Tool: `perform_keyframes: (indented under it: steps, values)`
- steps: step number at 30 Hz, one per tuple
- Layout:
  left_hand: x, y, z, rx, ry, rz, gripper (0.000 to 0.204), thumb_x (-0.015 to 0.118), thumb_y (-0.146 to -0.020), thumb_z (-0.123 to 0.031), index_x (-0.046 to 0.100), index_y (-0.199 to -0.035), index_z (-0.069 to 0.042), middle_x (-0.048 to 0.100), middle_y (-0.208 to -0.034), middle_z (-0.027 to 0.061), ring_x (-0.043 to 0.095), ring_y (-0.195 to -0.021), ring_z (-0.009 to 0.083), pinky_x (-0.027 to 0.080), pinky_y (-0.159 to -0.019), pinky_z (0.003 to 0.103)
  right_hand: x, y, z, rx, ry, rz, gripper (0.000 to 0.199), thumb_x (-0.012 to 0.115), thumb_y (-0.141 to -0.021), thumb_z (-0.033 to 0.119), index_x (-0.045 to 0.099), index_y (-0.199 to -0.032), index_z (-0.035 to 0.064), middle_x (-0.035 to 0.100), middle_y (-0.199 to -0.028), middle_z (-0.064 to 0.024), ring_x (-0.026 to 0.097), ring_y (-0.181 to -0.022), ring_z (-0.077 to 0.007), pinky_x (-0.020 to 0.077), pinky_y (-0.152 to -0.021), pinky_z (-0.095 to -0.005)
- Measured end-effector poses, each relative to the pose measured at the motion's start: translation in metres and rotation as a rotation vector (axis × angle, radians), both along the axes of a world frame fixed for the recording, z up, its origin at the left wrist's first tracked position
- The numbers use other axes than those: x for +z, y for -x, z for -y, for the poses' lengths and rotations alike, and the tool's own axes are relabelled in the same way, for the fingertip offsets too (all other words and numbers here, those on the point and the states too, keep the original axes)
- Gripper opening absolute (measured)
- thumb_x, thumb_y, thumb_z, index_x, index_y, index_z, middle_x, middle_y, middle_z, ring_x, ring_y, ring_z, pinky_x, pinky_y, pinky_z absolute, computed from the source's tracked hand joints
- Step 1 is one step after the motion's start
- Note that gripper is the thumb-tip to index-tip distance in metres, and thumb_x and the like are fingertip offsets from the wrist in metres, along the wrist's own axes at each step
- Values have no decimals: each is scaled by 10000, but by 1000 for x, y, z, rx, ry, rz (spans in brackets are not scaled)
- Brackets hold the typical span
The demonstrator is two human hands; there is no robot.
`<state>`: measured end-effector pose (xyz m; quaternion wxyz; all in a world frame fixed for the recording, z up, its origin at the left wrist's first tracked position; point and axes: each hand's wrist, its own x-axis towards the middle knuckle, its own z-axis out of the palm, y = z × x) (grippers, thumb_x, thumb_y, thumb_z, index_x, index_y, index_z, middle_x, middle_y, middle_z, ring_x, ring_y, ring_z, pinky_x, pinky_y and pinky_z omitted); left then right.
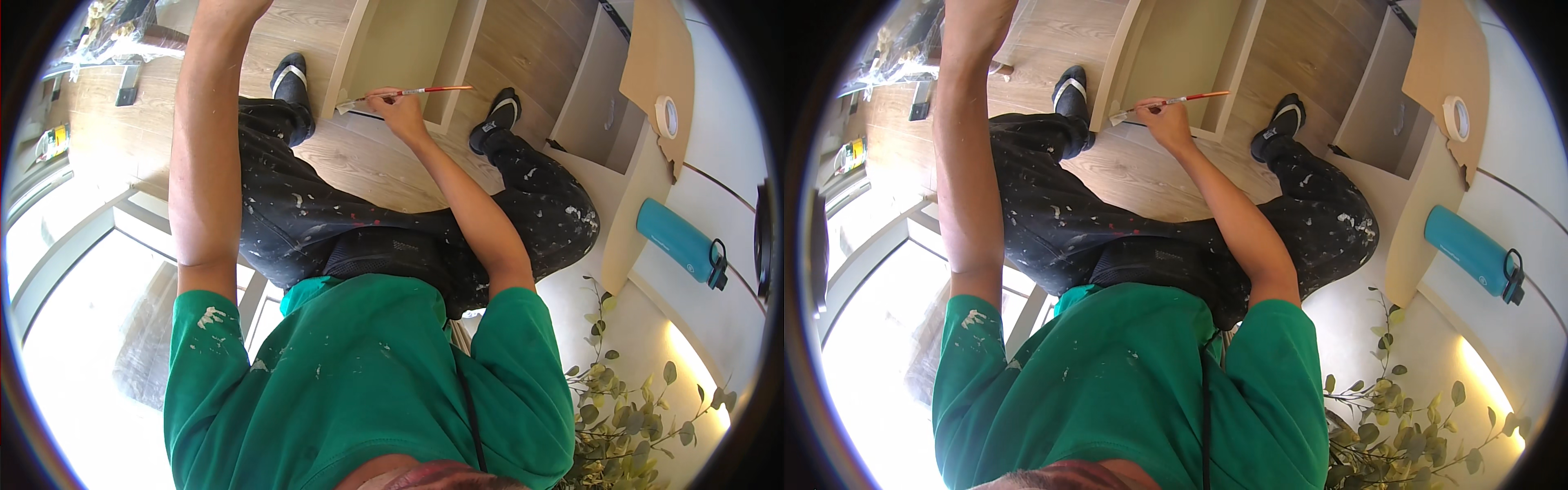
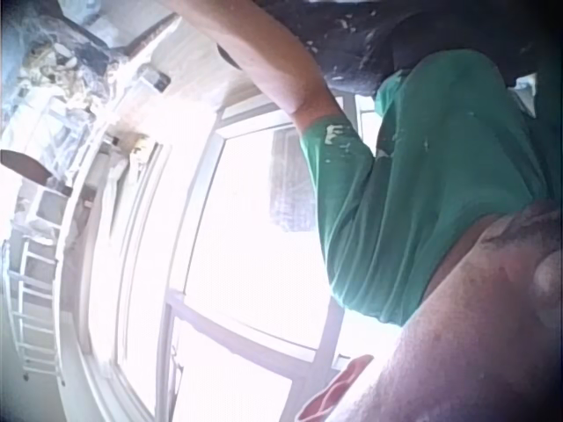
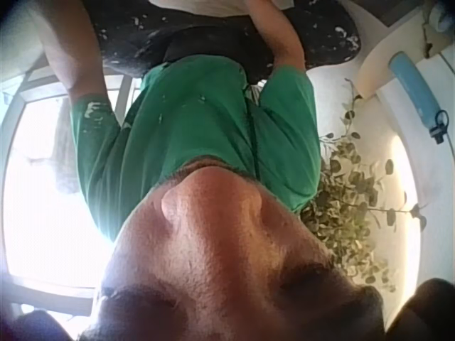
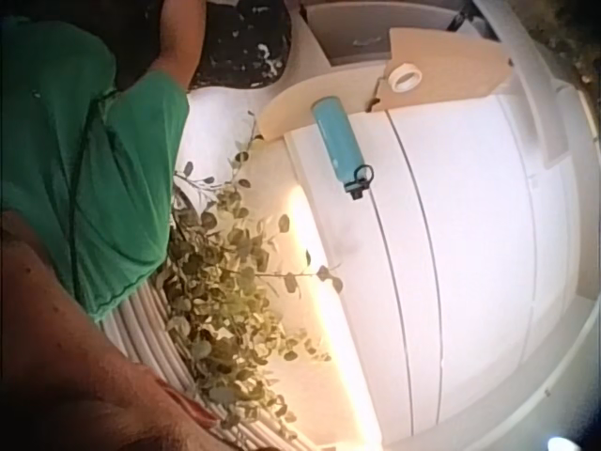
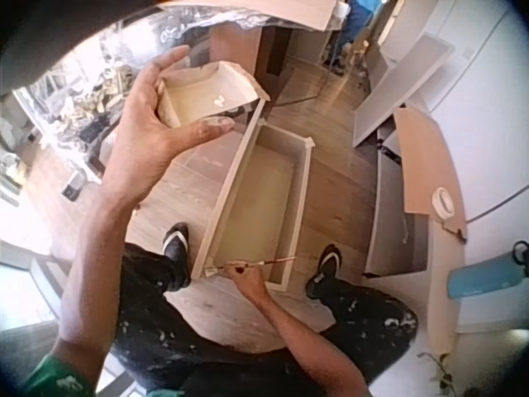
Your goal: The person paints the edges of a wooden drawer using a brush and a small container of light-colored paint, then removes pieces of masking tape from the corners and wipes the surface with a cloth.
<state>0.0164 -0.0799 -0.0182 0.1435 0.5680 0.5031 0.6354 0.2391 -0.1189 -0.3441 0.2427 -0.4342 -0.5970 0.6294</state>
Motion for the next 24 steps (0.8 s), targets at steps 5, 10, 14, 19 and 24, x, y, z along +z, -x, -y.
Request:
perform_keyframes:
  steps: [5,10,14,19,24]
  values:
    - [-1,2,-1,-6,-10,-2,930,900,-768,-45,363,-1525,15,631,-1268,175,654,-1156,233,572,-981,328,-2,-5,-9,-57,-19,43,193,725,-875,142,790,-938,-28,772,-819,-82,678,-737,-108,535,-682,-278]
    - [-3,4,-1,-26,-36,10,932,904,-768,-50,362,-1522,23,628,-1272,178,658,-1148,235,579,-972,329,10,-1,-5,-23,-24,70,204,728,-874,148,789,-945,-33,772,-817,-82,675,-731,-105,535,-680,-278]
    - [-4,4,-3,-3,-44,-26,934,909,-765,-58,363,-1517,30,626,-1274,178,658,-1145,236,580,-971,333,5,-3,-7,-62,-49,71,196,726,-869,144,789,-936,-29,765,-794,-80,662,-711,-98,523,-659,-277]
    - [-4,3,-2,20,-44,-51,925,904,-766,-47,364,-1513,31,626,-1274,177,660,-1143,237,586,-963,332,10,-2,-4,-40,-59,116,191,726,-870,148,787,-931,-23,755,-769,-77,648,-668,-103,516,-633,-280]
    - [7,3,2,-26,-16,29,924,899,-774,-42,350,-1515,31,626,-1279,180,666,-1144,237,594,-949,323,15,0,-5,-60,-73,127,199,729,-873,154,786,-932,-27,760,-779,-81,655,-682,-96,522,-640,-275]
